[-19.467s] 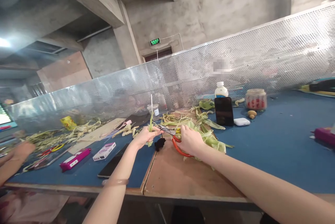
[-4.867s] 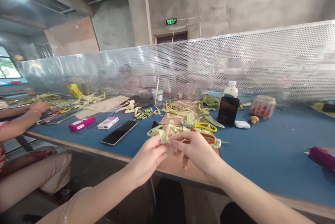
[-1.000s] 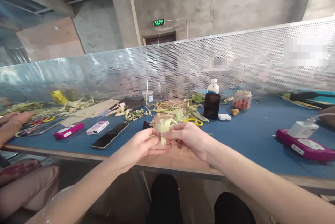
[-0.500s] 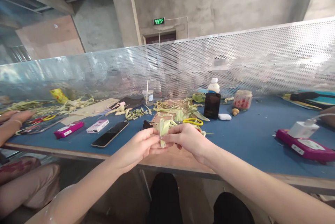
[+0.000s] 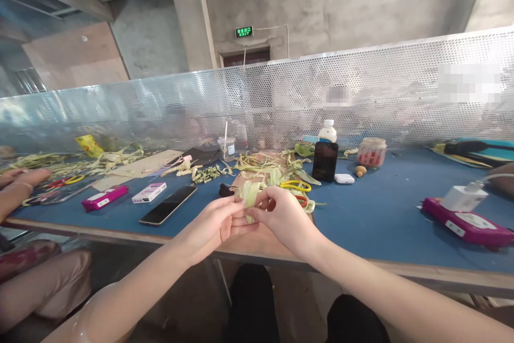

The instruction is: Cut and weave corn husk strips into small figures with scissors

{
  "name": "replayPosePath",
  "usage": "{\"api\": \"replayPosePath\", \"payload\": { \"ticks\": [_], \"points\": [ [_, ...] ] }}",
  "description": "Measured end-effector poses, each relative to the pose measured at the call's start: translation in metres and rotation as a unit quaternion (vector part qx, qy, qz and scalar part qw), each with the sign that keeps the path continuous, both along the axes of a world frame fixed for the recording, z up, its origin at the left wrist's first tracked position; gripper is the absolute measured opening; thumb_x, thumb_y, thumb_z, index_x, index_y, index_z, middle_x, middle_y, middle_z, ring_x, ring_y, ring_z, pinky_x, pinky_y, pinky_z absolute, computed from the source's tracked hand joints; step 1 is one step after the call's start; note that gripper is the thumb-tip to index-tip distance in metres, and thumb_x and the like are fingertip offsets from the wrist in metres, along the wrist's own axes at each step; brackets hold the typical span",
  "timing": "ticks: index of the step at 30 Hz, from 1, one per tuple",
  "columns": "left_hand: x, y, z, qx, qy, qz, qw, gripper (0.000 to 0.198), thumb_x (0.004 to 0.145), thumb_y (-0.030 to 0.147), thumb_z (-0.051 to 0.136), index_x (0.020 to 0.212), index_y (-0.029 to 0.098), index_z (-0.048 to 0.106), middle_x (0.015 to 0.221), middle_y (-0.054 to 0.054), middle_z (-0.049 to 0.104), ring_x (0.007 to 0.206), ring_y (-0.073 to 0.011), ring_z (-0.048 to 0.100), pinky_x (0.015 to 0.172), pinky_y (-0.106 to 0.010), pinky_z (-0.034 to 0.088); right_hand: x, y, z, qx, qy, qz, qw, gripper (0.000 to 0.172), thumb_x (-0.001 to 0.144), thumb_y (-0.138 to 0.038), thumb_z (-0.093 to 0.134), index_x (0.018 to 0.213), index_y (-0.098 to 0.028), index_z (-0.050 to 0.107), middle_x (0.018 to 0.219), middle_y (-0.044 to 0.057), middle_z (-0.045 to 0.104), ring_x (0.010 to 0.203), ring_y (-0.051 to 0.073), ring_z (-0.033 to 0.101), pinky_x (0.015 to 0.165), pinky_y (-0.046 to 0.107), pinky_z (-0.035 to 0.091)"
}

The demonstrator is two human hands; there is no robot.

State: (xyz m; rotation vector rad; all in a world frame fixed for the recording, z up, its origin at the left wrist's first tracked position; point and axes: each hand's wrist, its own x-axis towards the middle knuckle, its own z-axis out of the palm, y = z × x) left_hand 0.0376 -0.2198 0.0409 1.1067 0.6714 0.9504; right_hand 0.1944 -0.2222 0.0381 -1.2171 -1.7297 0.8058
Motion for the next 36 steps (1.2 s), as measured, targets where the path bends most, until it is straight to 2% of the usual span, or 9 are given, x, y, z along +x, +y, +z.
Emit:
{"api": "replayPosePath", "payload": {
  "ticks": [3,7,10,14,20,23,30,36],
  "points": [
    [0.0,0.0,-0.001,0.006,0.004,0.01,1.0,0.013,0.079,0.015,0.054,0.09,0.009,0.057,0.095,-0.014,0.066,0.092,-0.0241,0.063,0.091,-0.044,0.045,0.0,0.001,-0.002,0.005,-0.011,-0.025,1.0,0.022,0.068,-0.037,0.064,0.076,-0.02,0.054,0.065,-0.002,0.051,0.058,0.011,0.044,0.054,0.024,0.036],
    [-0.002,0.0,-0.003,0.008,-0.011,0.006,1.0,0.007,0.079,0.016,0.055,0.081,0.01,0.055,0.091,-0.013,0.066,0.094,-0.0251,0.063,0.092,-0.045,0.044,0.002,0.005,-0.003,-0.009,0.019,0.035,0.999,0.021,0.071,-0.039,0.061,0.073,-0.019,0.054,0.067,-0.001,0.054,0.06,0.011,0.049,0.055,0.024,0.041],
    [-0.003,0.001,-0.003,0.01,-0.012,-0.003,1.0,0.009,0.08,0.017,0.055,0.085,0.01,0.057,0.096,-0.014,0.066,0.097,-0.0256,0.062,0.093,-0.045,0.044,0.003,0.007,-0.003,-0.022,0.057,0.068,0.996,0.023,0.072,-0.04,0.061,0.07,-0.018,0.054,0.066,-0.001,0.054,0.059,0.01,0.051,0.055,0.023,0.042],
    [-0.003,0.0,-0.003,0.008,-0.008,-0.005,1.0,0.014,0.08,0.016,0.054,0.092,0.008,0.058,0.1,-0.015,0.065,0.099,-0.0257,0.061,0.094,-0.044,0.043,0.003,0.008,-0.004,-0.042,0.09,0.079,0.992,0.024,0.071,-0.04,0.063,0.069,-0.017,0.055,0.064,-0.002,0.055,0.056,0.009,0.05,0.055,0.023,0.042],
    [-0.002,0.0,-0.004,0.027,0.02,0.027,0.999,0.019,0.079,0.019,0.056,0.096,0.01,0.058,0.106,-0.014,0.063,0.097,-0.0248,0.061,0.093,-0.045,0.045,0.011,0.009,0.002,-0.094,0.169,0.14,0.971,0.025,0.074,-0.04,0.061,0.077,-0.015,0.059,0.073,0.002,0.06,0.068,0.011,0.054,0.065,0.024,0.041],
    [-0.002,0.0,-0.004,0.032,0.033,0.041,0.998,0.017,0.078,0.021,0.059,0.092,0.011,0.058,0.107,-0.013,0.062,0.097,-0.0247,0.061,0.092,-0.043,0.046,0.013,0.008,0.008,-0.105,0.133,0.144,0.975,0.023,0.071,-0.039,0.064,0.074,-0.016,0.06,0.072,0.001,0.059,0.066,0.01,0.052,0.062,0.024,0.039],
    [0.001,-0.001,-0.006,0.037,0.049,0.04,0.997,0.01,0.079,0.021,0.056,0.085,0.013,0.056,0.097,-0.01,0.066,0.099,-0.024,0.06,0.092,-0.043,0.045,0.006,0.004,0.011,-0.11,0.018,0.083,0.99,0.022,0.067,-0.038,0.065,0.067,-0.017,0.058,0.062,-0.001,0.055,0.056,0.009,0.046,0.051,0.022,0.036],
    [0.002,-0.001,-0.007,0.042,0.054,0.042,0.997,0.01,0.08,0.023,0.056,0.08,0.013,0.054,0.096,-0.01,0.065,0.099,-0.0248,0.06,0.092,-0.044,0.045,0.007,0.01,0.004,-0.021,-0.068,0.055,0.996,0.019,0.07,-0.036,0.061,0.066,-0.017,0.058,0.061,-0.001,0.055,0.057,0.01,0.045,0.054,0.023,0.034]
  ]
}}
